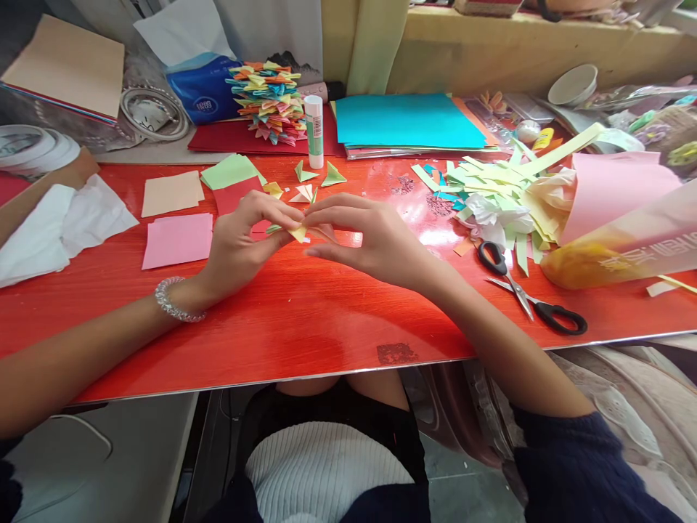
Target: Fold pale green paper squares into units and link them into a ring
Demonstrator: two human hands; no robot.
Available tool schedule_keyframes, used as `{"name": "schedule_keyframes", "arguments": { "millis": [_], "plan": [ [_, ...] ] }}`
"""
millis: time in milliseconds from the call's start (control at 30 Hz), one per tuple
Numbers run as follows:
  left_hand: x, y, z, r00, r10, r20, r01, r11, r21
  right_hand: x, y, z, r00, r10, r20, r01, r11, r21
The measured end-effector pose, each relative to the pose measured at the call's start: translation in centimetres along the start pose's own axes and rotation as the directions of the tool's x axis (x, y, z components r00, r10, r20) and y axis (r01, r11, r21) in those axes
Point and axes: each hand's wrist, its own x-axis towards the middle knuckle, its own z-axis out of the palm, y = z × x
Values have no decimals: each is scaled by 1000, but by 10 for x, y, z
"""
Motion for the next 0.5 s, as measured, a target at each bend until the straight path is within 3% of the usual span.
{"name": "schedule_keyframes", "arguments": {
  "millis": [100, 200, 367, 500],
  "plan": [
    [2, -2, 1, 996, -86, -5, 85, 994, -63, -1, 6, 0, 999, 7, 42, -7, 1000, 16],
    [3, -4, 3, 993, -113, 25, 115, 987, -113, -1, 10, 5, 992, 130, -2, -128, 982, 140],
    [3, -8, 4, 986, -162, 31, 165, 974, -154, 2, 12, 13, 945, 327, 19, -303, 849, 433],
    [2, -9, 5, 977, -203, 63, 211, 961, -178, 4, 8, 10, 911, 398, 112, -394, 755, 524]
  ]
}}
